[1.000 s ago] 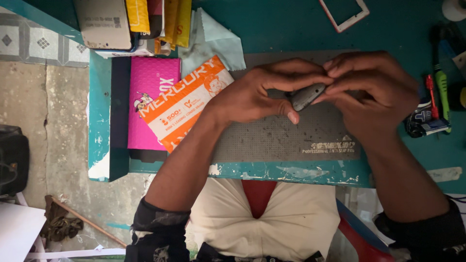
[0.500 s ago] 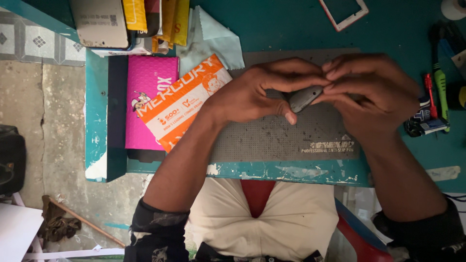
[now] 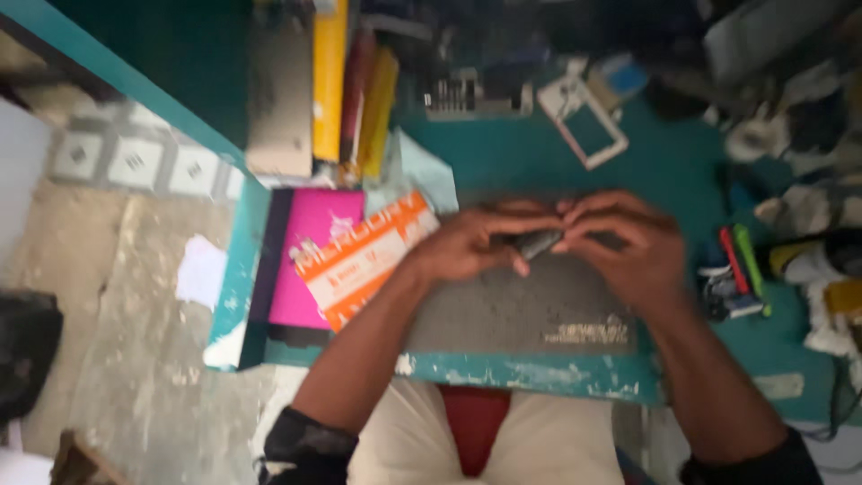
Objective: The person uses a metal prying tool to open the back cover of a black feature phone, then removes the battery and SIM card tray. The person repeatedly pries and inspects the phone edges and internal components on a cluttered workbench.
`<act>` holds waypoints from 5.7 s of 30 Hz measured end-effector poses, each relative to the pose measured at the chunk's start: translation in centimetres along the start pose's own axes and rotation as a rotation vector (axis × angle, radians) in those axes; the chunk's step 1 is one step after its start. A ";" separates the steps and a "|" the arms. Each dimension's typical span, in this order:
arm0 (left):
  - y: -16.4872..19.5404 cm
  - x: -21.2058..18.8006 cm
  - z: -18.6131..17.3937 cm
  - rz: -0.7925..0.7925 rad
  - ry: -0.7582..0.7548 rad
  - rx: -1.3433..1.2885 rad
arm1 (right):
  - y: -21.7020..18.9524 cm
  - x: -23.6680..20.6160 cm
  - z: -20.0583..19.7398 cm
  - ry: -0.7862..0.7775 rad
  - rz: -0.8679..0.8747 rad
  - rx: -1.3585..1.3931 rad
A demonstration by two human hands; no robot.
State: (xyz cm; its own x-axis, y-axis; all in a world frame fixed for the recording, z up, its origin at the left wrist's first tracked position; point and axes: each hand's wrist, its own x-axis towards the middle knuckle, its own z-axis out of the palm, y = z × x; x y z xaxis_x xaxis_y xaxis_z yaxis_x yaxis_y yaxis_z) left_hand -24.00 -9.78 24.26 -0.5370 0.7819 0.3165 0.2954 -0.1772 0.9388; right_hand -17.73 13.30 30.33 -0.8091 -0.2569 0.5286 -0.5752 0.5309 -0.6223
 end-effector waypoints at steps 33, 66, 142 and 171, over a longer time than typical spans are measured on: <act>-1.6 1.0 -0.7 -0.035 0.092 -0.125 | 2.5 1.1 3.9 0.138 -0.088 0.020; 0.3 1.0 -0.5 -0.077 0.287 -0.119 | 4.4 -0.7 5.2 0.121 0.090 0.212; -2.2 -0.5 0.9 -0.003 0.283 -0.620 | 3.7 -1.6 5.1 0.023 0.129 0.475; -2.5 0.4 0.4 -0.055 0.276 -0.474 | 1.3 -0.8 3.3 0.028 0.065 0.260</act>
State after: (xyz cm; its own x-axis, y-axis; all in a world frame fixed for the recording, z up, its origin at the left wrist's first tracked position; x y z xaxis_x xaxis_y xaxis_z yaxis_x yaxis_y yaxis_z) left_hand -24.63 -8.77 22.03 -0.7479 0.6231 0.2288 -0.0934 -0.4401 0.8931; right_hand -18.27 11.55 27.20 -0.8436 -0.2045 0.4965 -0.5369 0.3196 -0.7807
